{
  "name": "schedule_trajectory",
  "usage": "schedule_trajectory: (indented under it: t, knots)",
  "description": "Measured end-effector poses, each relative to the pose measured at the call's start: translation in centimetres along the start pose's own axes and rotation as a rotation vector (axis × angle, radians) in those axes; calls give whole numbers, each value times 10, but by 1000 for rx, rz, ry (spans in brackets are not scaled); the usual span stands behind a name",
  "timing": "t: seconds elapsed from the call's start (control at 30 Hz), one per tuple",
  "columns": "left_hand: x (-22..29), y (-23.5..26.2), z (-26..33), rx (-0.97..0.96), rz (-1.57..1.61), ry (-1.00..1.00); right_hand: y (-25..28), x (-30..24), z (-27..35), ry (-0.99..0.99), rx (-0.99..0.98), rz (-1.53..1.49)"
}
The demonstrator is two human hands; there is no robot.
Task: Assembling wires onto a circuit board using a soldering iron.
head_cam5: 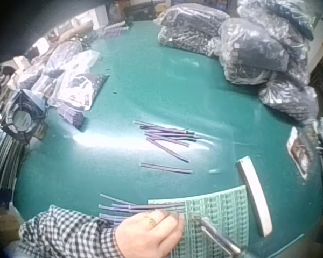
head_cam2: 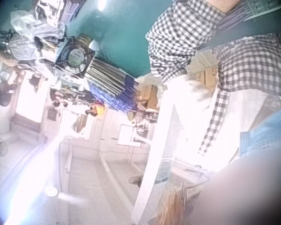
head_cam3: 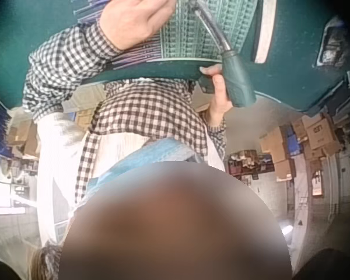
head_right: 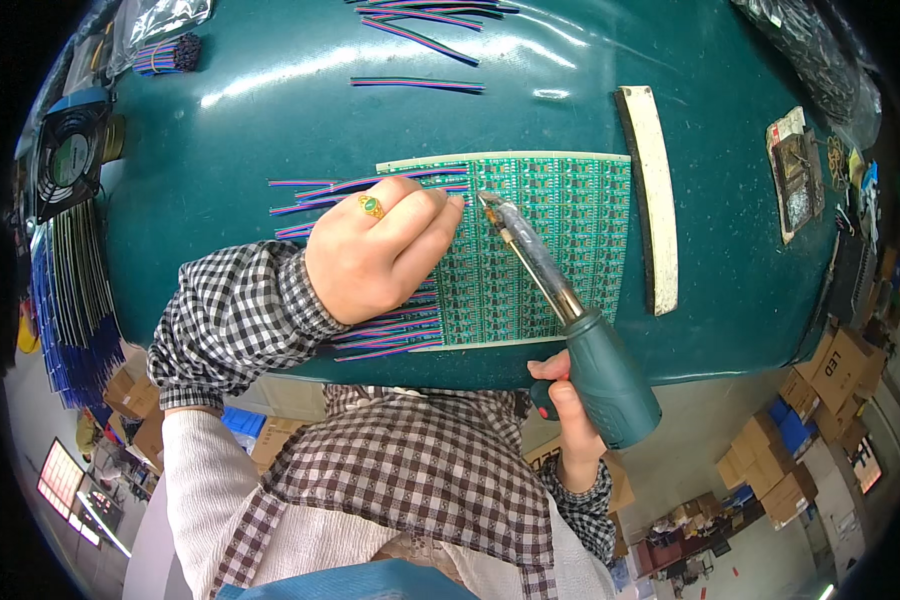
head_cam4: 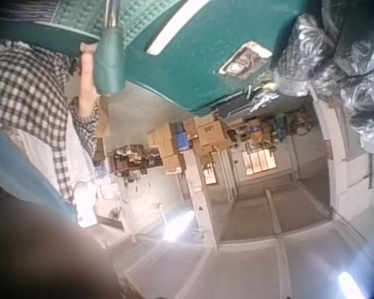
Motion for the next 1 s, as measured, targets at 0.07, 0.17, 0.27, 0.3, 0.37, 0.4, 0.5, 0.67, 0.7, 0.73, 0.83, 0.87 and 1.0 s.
schedule_trajectory:
  t: [0.07,0.17,0.27,0.3,0.37,0.4,0.5,0.67,0.7,0.73,0.83,0.87,1.0]
  knots:
    - [0,0,0,4,-12,-8,3,3,2,-19,12,-14]
    - [0,-1,0,-1,-13,-3,3,1,2,-34,49,-20]
    - [-1,0,1,3,-11,1,-1,-1,1,-105,97,-190]
    - [-2,0,1,2,-12,3,-1,-1,1,-105,95,-190]
    - [-3,0,-2,-8,58,-4,1,1,4,-111,82,-207]
    - [-3,1,-3,-7,60,-8,5,5,6,-110,86,-206]
    - [-5,1,-2,-19,55,5,4,5,4,16,-1,-63]
    - [-5,-1,-2,-25,83,5,1,5,4,-26,45,-87]
    - [-5,-1,-2,-25,83,5,1,4,3,-26,45,-87]
    - [-5,-1,-2,-24,80,4,1,4,3,-25,43,-89]
    - [-5,0,-3,-24,75,0,-1,2,2,-24,40,-93]
    - [-5,0,-3,-24,72,-1,-1,2,2,-24,40,-94]
    - [-5,0,-3,-23,68,-5,-1,4,2,-36,37,-89]
Point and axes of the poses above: each hand's wrist, its own z-axis away from the middle knuckle, its own y-axis out of the back of the hand, x = y × z, the point moved 7 cm from there along -z, towards the middle knuckle, and after that the axes turned 9 degrees about -x, right-handed, at the moved point
